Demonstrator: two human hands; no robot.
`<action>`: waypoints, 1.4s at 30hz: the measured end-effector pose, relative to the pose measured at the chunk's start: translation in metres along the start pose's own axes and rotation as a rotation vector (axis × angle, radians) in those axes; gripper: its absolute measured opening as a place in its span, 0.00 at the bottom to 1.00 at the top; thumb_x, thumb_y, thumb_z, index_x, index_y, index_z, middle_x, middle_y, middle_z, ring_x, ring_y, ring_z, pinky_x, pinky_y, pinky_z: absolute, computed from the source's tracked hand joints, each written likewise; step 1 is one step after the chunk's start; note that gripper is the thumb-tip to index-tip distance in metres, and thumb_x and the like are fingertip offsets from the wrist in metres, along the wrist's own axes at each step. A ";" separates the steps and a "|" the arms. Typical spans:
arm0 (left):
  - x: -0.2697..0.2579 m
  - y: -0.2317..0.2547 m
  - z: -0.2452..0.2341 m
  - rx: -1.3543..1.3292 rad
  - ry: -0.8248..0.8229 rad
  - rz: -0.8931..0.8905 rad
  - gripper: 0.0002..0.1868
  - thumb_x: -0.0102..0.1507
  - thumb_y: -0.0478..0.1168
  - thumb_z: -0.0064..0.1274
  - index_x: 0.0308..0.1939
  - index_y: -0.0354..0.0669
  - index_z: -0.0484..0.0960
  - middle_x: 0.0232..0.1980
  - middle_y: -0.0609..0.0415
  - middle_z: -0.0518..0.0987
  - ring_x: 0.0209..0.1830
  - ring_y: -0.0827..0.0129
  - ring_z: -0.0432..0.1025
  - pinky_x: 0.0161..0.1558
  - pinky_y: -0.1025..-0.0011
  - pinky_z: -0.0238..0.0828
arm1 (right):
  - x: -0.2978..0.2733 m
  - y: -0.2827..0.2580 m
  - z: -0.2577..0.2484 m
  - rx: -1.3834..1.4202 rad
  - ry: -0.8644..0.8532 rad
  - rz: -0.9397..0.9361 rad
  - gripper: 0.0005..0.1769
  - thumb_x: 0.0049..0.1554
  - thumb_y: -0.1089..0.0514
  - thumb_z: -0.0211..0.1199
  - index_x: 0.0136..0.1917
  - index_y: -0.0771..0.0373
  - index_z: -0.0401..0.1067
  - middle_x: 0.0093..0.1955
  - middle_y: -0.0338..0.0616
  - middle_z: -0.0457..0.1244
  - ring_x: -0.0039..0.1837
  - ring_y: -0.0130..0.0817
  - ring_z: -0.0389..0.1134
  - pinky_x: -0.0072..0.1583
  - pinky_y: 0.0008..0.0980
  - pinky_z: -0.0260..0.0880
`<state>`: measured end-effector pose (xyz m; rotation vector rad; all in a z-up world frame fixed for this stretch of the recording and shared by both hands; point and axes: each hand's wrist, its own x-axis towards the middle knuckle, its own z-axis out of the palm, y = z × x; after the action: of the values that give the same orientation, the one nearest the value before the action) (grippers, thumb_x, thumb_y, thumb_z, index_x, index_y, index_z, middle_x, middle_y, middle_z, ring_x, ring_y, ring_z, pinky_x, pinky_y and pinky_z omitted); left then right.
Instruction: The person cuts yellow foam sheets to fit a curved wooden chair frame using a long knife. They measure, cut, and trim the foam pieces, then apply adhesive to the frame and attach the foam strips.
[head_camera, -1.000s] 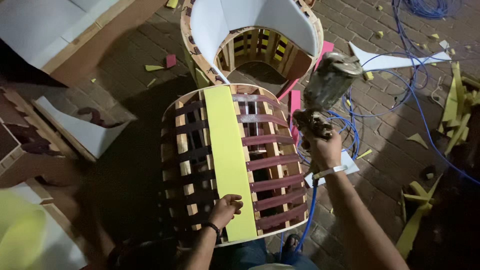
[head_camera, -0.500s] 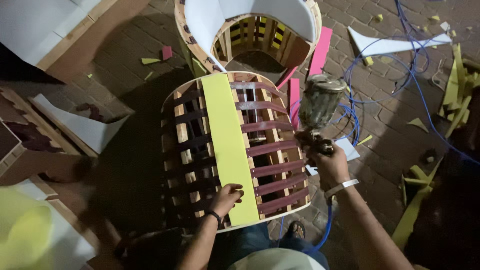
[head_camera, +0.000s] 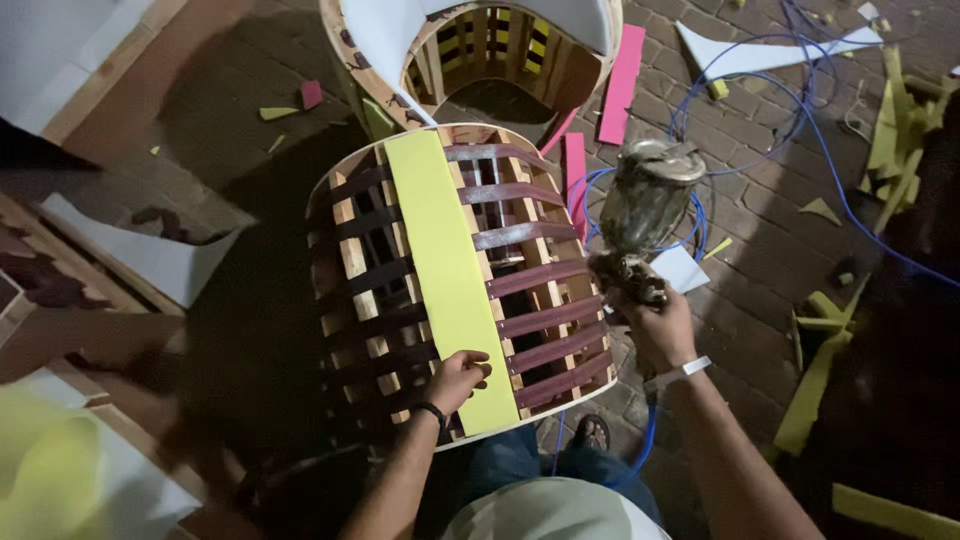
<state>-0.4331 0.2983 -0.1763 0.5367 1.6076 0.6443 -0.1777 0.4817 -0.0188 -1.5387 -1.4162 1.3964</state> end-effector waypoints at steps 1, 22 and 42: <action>0.000 -0.002 -0.001 0.002 0.001 0.004 0.20 0.62 0.45 0.57 0.57 0.45 0.81 0.43 0.59 0.84 0.41 0.74 0.80 0.40 0.72 0.73 | -0.004 0.003 -0.001 0.055 -0.038 -0.025 0.25 0.55 0.65 0.67 0.66 0.63 0.73 0.49 0.38 0.71 0.45 0.24 0.71 0.45 0.27 0.73; -0.038 -0.050 0.062 0.017 0.050 0.059 0.22 0.62 0.45 0.56 0.60 0.42 0.79 0.49 0.60 0.84 0.40 0.74 0.80 0.42 0.72 0.75 | -0.070 0.071 -0.063 0.043 0.011 0.049 0.12 0.56 0.64 0.67 0.55 0.67 0.78 0.43 0.39 0.71 0.40 0.25 0.70 0.42 0.28 0.72; -0.118 -0.129 0.112 -0.307 0.126 0.073 0.21 0.63 0.40 0.59 0.58 0.37 0.79 0.40 0.55 0.81 0.31 0.75 0.72 0.33 0.74 0.70 | -0.135 0.105 -0.123 0.123 -0.070 0.037 0.14 0.55 0.68 0.63 0.56 0.69 0.75 0.41 0.41 0.71 0.40 0.27 0.71 0.41 0.28 0.71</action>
<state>-0.3042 0.1357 -0.1872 0.3336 1.5732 0.9770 -0.0125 0.3539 -0.0462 -1.4576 -1.3221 1.5437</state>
